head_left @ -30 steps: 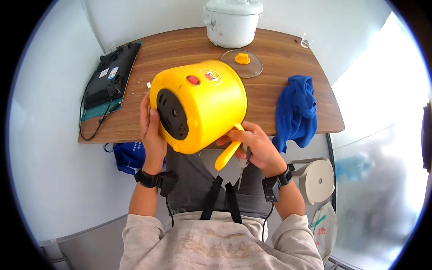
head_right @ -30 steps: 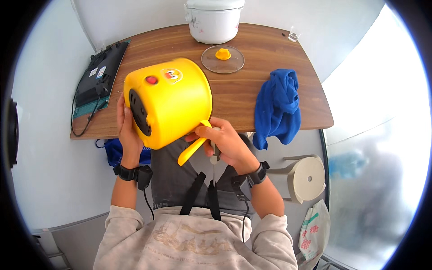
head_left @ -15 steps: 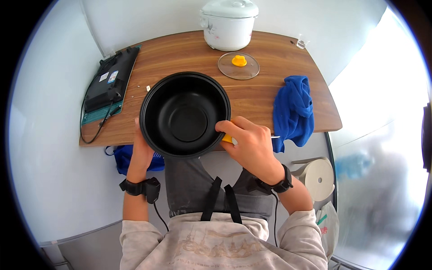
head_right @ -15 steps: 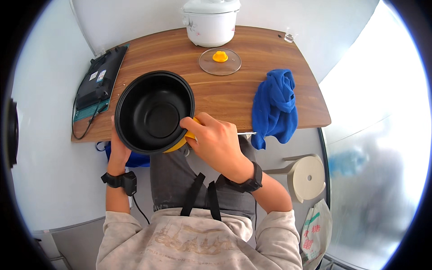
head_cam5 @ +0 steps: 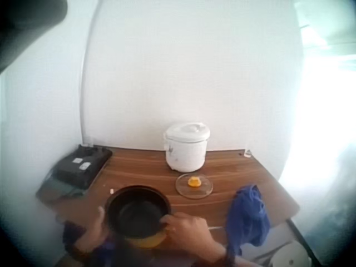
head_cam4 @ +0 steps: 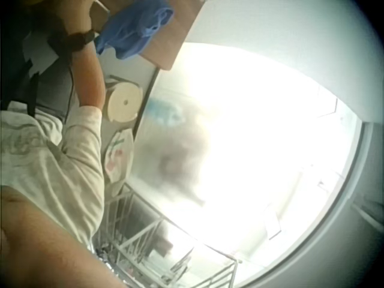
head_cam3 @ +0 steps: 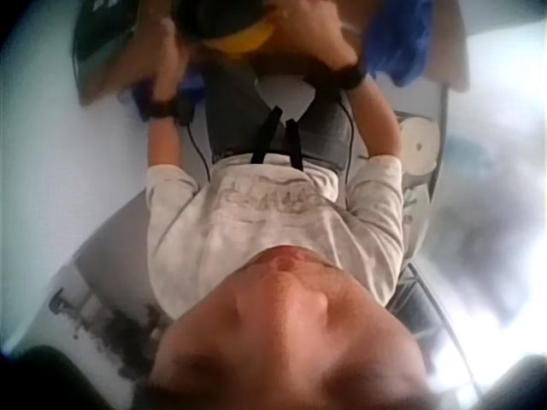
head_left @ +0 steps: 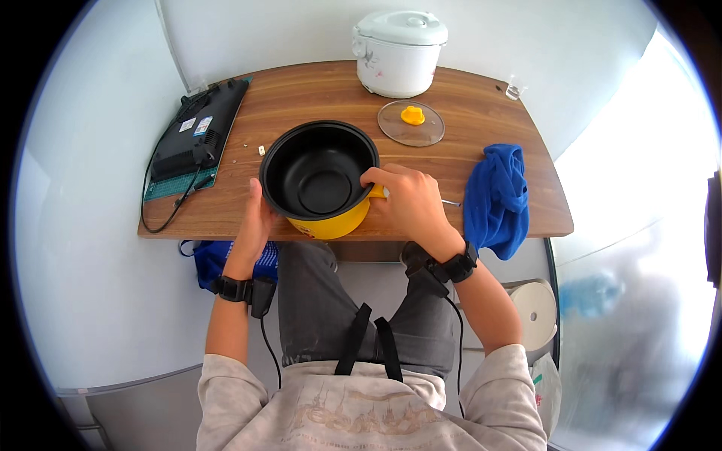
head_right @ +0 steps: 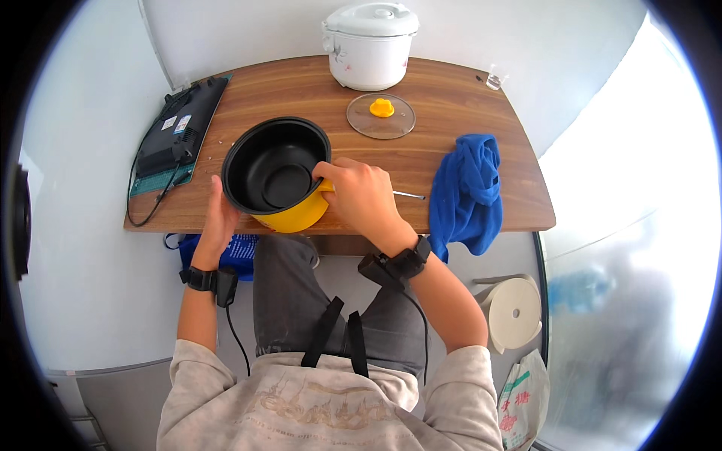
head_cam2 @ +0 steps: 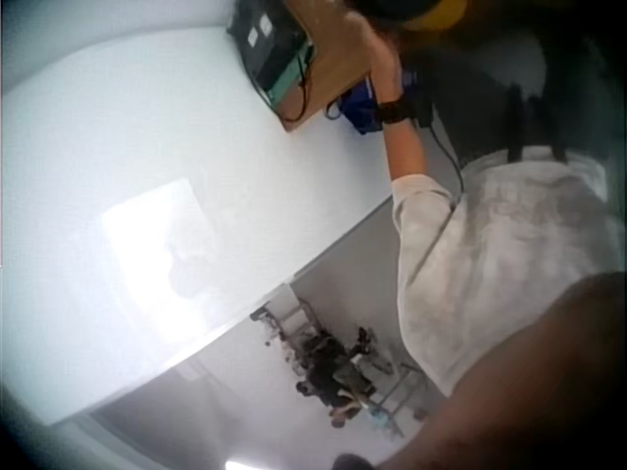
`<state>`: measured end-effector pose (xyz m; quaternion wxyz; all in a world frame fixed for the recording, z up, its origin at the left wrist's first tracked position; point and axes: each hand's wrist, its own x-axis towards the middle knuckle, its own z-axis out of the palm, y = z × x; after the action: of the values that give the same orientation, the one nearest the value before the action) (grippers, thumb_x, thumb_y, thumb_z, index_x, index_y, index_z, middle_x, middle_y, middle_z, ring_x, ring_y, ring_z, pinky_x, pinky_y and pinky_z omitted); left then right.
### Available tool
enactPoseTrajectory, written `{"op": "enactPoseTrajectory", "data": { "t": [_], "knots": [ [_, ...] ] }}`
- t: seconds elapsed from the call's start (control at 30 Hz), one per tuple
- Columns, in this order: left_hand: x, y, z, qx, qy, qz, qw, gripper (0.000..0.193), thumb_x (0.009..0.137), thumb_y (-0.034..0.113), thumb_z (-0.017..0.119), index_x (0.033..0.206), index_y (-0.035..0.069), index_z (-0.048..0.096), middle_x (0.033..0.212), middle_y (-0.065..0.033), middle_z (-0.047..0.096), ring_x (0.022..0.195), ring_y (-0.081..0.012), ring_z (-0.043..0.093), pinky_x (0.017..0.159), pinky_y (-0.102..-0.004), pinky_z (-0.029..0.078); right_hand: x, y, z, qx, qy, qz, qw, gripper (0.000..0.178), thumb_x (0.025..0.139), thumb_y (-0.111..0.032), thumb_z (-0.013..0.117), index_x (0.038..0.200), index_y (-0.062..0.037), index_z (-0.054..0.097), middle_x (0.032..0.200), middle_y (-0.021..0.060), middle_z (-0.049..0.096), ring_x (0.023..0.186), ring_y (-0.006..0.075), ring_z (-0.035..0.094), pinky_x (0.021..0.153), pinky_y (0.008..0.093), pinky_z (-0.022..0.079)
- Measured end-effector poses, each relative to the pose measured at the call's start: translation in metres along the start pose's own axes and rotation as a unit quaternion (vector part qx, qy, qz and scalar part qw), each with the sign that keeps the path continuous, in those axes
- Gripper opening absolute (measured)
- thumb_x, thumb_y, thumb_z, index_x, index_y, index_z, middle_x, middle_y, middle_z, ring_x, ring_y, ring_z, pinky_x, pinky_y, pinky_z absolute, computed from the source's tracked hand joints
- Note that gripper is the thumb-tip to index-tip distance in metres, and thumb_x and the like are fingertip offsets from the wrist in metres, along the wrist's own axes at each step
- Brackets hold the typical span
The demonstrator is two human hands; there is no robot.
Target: The person assembles a yellow electric kettle by screwing the lid onto the base, then places the lid on top. The person then disassembles and reassembles a pen, and finally uses a screwdriver to tighten screws on the underside of a black electronic device.
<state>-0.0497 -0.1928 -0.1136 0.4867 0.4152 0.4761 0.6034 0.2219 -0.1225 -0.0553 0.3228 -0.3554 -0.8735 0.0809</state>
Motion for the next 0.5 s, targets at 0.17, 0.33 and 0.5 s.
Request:
{"op": "enactPoseTrajectory", "data": {
  "t": [0.17,0.33,0.5],
  "knots": [
    [0.017,-0.003,-0.001,0.001,0.015,0.001,1.000,0.067,0.103,0.062,0.034,0.143,0.009,0.047,0.140,-0.0095,0.054,0.133,-0.0200,0.045,0.113,-0.0371,0.031,0.023,0.022,0.005,0.031,-0.035,-0.006,0.999,0.040,0.073,-0.008,0.076,0.112,-0.0156,0.068,0.098,0.0071,0.069,0.084,0.0306,0.067,0.073,0.0384,0.054],
    [0.035,-0.004,-0.006,0.000,0.030,-0.012,0.999,0.065,0.102,0.058,0.040,0.143,0.008,0.047,0.138,-0.0096,0.054,0.131,-0.0199,0.045,0.112,-0.0372,0.032,0.029,0.032,0.000,0.088,-0.028,0.029,0.995,0.054,0.077,-0.010,0.069,0.129,-0.0153,0.056,0.114,0.0134,0.055,0.101,0.0328,0.062,0.085,0.0413,0.051],
    [0.044,-0.007,-0.004,0.004,0.053,0.000,0.999,0.064,0.101,0.057,0.042,0.141,0.008,0.048,0.139,-0.0099,0.053,0.130,-0.0202,0.045,0.111,-0.0373,0.032,0.022,0.065,0.008,0.170,-0.012,0.056,0.984,0.044,0.076,-0.006,0.061,0.120,-0.0087,0.054,0.112,0.0155,0.048,0.107,0.0355,0.052,0.097,0.0433,0.041]
  ]
}}
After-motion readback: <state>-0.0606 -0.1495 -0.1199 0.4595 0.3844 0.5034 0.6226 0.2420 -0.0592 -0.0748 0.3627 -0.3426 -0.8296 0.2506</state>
